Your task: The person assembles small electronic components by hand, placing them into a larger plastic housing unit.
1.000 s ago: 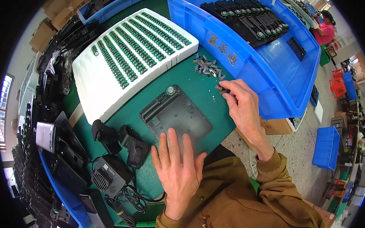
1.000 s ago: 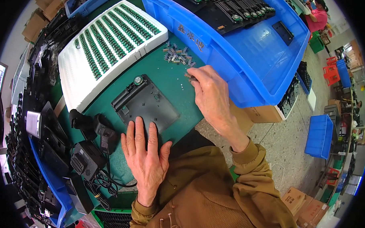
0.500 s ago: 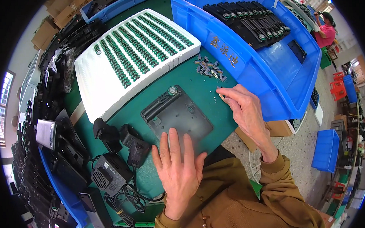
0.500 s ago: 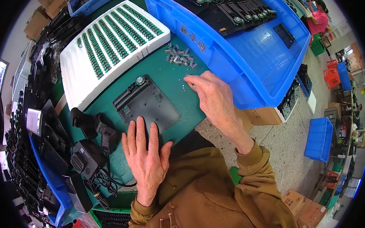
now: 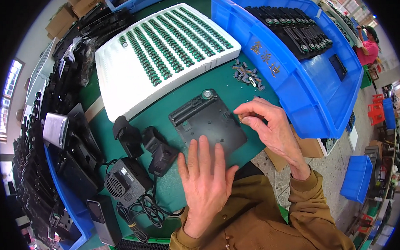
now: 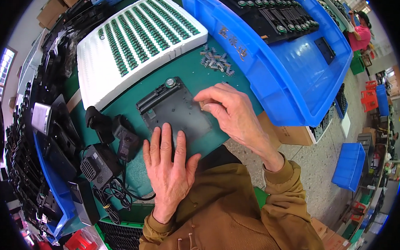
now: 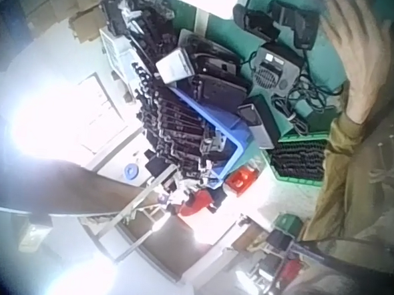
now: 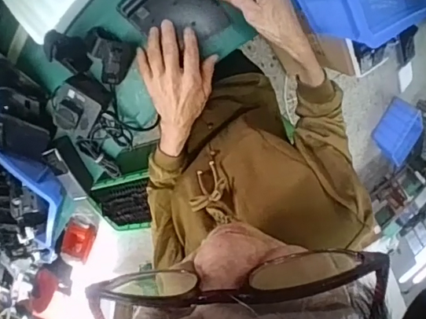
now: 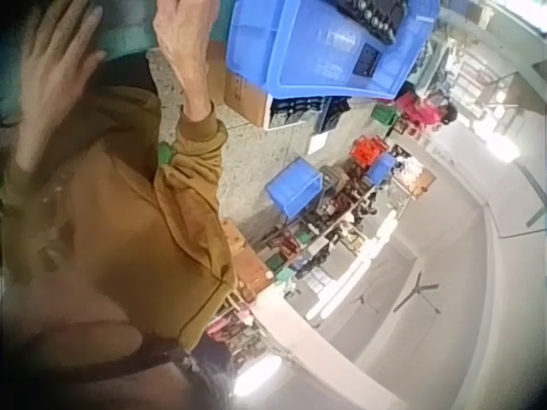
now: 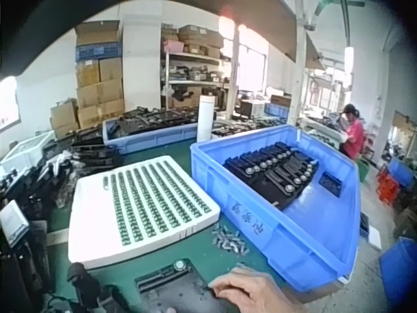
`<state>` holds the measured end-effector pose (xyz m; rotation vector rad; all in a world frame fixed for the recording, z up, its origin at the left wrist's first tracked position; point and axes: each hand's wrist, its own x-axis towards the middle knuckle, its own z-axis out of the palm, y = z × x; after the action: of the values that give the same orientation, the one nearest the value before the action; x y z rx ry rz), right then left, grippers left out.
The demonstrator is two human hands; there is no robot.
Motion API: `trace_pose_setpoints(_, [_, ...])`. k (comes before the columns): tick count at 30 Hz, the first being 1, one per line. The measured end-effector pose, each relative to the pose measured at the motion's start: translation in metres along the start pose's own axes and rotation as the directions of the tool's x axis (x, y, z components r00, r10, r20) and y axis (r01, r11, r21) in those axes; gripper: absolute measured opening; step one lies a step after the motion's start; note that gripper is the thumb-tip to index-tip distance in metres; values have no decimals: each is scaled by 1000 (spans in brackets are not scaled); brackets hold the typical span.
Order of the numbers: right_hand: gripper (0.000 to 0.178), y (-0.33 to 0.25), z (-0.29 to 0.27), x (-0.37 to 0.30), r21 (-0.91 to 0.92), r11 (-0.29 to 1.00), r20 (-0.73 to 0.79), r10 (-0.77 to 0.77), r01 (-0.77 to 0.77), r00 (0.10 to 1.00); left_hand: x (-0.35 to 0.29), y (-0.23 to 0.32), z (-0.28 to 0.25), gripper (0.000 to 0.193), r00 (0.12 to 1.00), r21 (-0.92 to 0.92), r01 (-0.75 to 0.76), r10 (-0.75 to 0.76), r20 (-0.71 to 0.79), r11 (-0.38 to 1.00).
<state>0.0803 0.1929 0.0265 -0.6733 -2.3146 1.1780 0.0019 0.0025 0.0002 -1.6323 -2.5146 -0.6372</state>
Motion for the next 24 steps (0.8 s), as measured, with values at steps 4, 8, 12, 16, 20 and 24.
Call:
trace_pose_setpoints(4, [15, -1, 18, 16, -47, 994, 62, -94, 97, 994, 0, 0, 0, 54, 1000, -20, 4, -4, -6, 1000])
trace_pose_setpoints(8, [15, 0, 18, 23, -99, 991, 94, -79, 88, 992, 0, 1, 0, 54, 1000, -41, 1, -1, -12, 999])
trace_pose_setpoints(12, [16, 1, 16, 21, -108, 992, 122, -50, 64, 991, 0, 0, -1, 55, 1000, -46, 3, -4, -19, 999])
trace_pose_setpoints(16, [16, 2, 20, 22, -57, 998, 93, -24, 30, 995, 0, 0, -1, 56, 1000, -47, 1, -2, -24, 999])
trace_pose_setpoints(20, [17, 1, 18, 23, 38, 996, 112, 71, -76, 991, 1, 0, 1, 55, 1000, -52, 0, -1, -22, 999])
trace_pose_setpoints(24, [18, 7, 20, 21, -17, 1000, 103, 6, -4, 995, 0, -1, 1, 55, 1000, -49, 5, -6, -22, 999])
